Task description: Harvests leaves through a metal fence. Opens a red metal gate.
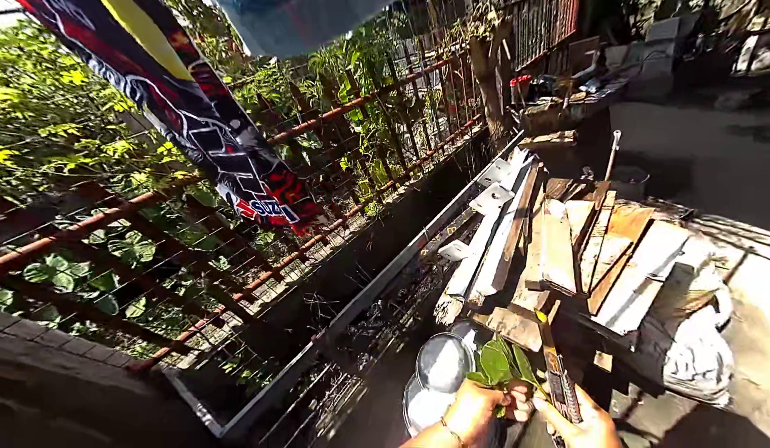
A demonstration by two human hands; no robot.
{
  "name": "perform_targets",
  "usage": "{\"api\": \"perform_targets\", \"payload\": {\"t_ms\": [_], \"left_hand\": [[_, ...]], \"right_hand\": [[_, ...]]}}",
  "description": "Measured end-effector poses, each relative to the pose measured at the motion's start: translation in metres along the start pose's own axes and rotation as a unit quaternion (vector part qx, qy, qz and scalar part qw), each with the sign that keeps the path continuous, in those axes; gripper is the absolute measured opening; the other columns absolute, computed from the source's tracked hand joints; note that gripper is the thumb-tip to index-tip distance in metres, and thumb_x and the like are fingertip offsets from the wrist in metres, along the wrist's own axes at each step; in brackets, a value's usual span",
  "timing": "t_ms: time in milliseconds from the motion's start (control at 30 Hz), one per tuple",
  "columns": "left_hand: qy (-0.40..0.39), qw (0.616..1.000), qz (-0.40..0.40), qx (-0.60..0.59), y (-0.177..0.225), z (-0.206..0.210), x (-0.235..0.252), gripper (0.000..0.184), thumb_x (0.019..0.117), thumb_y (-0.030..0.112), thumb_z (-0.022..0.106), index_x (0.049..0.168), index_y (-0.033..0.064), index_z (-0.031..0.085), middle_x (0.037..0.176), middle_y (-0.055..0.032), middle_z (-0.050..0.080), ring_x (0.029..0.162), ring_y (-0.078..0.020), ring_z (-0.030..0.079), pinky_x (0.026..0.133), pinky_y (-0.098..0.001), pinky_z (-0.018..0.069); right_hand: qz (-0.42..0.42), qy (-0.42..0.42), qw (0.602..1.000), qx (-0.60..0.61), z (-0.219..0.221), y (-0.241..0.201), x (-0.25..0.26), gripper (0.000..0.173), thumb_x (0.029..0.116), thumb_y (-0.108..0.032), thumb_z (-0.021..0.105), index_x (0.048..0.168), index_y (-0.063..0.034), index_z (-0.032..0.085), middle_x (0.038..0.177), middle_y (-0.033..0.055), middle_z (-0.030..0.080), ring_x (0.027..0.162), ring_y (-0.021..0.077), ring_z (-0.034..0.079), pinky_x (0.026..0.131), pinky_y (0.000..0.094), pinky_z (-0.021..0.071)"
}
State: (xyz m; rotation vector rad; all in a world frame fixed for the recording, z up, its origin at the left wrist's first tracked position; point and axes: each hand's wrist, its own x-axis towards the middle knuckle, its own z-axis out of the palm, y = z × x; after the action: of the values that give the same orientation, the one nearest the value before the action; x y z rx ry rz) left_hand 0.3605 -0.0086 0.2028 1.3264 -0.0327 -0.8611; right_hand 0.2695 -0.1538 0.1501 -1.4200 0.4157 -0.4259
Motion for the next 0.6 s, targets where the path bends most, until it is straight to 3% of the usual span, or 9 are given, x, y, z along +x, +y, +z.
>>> {"api": "perform_targets", "payload": {"t_ms": [100, 167, 267, 367, 533, 600], "left_hand": [[-0.008, 0.998, -0.011, 0.067, -0.021, 0.046, 0.014, 0.02, 0.0925, -0.011, 0.05, 0.103, -0.0031, 0.065, 0.08, -0.001, 0.068, 0.07, -0.0085, 0.065, 0.07, -0.0259, 0.0574], [-0.026, 0.991, -0.012, 0.127, -0.039, 0.08, 0.026, 0.018, 0.091, -0.009, 0.052, 0.103, -0.0032, 0.065, 0.079, 0.0006, 0.067, 0.07, -0.0067, 0.064, 0.07, -0.026, 0.0567], [-0.099, 0.979, -0.002, 0.178, -0.071, 0.136, 0.042, 0.019, 0.0919, -0.004, 0.053, 0.108, -0.0048, 0.063, 0.08, -0.0004, 0.065, 0.072, -0.0072, 0.063, 0.073, -0.028, 0.0555], [-0.147, 0.974, -0.007, 0.17, -0.096, 0.193, 0.049, 0.018, 0.0886, -0.008, 0.055, 0.103, -0.0021, 0.065, 0.078, 0.0026, 0.064, 0.072, -0.0042, 0.061, 0.073, -0.0256, 0.0532], [-0.268, 0.955, 0.015, 0.128, -0.11, 0.25, 0.05, 0.044, 0.0866, -0.014, 0.056, 0.13, -0.0079, 0.051, 0.093, -0.002, 0.069, 0.082, -0.0081, 0.068, 0.081, -0.0289, 0.0582], [-0.303, 0.947, -0.013, 0.105, -0.112, 0.27, 0.051, 0.05, 0.0854, -0.012, 0.059, 0.134, -0.0063, 0.046, 0.098, -0.0024, 0.07, 0.086, -0.0109, 0.07, 0.084, -0.0312, 0.0596]], "right_hand": [[-0.006, 0.033, 0.999, 0.026, -0.063, 0.001, -0.008, 0.028, 0.0802, 0.011, 0.069, 0.106, 0.0097, 0.06, 0.08, -0.0005, 0.07, 0.061, 0.0021, 0.064, 0.06, 0.021, 0.0579], [0.002, 0.061, 0.998, 0.014, -0.114, -0.001, -0.017, 0.025, 0.0809, 0.008, 0.07, 0.104, 0.0067, 0.06, 0.076, -0.0035, 0.07, 0.058, 0.0007, 0.063, 0.059, 0.0202, 0.0574], [0.029, 0.103, 0.994, -0.027, -0.194, -0.003, -0.03, 0.028, 0.083, 0.001, 0.07, 0.107, 0.0069, 0.058, 0.077, -0.0025, 0.068, 0.059, 0.0024, 0.063, 0.059, 0.022, 0.0575], [0.058, 0.152, 0.985, -0.062, -0.26, -0.008, -0.049, 0.033, 0.0854, 0.001, 0.067, 0.114, 0.0107, 0.055, 0.082, -0.0018, 0.067, 0.065, 0.0006, 0.064, 0.065, 0.0224, 0.0591], [0.03, 0.239, 0.97, -0.04, -0.327, -0.019, -0.079, 0.025, 0.0859, 0.003, 0.066, 0.11, 0.0035, 0.058, 0.075, -0.0076, 0.069, 0.058, 0.0008, 0.064, 0.056, 0.0192, 0.0573], [0.017, 0.286, 0.957, -0.046, -0.352, -0.023, -0.097, 0.025, 0.0861, 0.002, 0.066, 0.11, 0.0028, 0.059, 0.077, -0.0067, 0.07, 0.059, 0.0019, 0.065, 0.057, 0.0195, 0.0575]]}}
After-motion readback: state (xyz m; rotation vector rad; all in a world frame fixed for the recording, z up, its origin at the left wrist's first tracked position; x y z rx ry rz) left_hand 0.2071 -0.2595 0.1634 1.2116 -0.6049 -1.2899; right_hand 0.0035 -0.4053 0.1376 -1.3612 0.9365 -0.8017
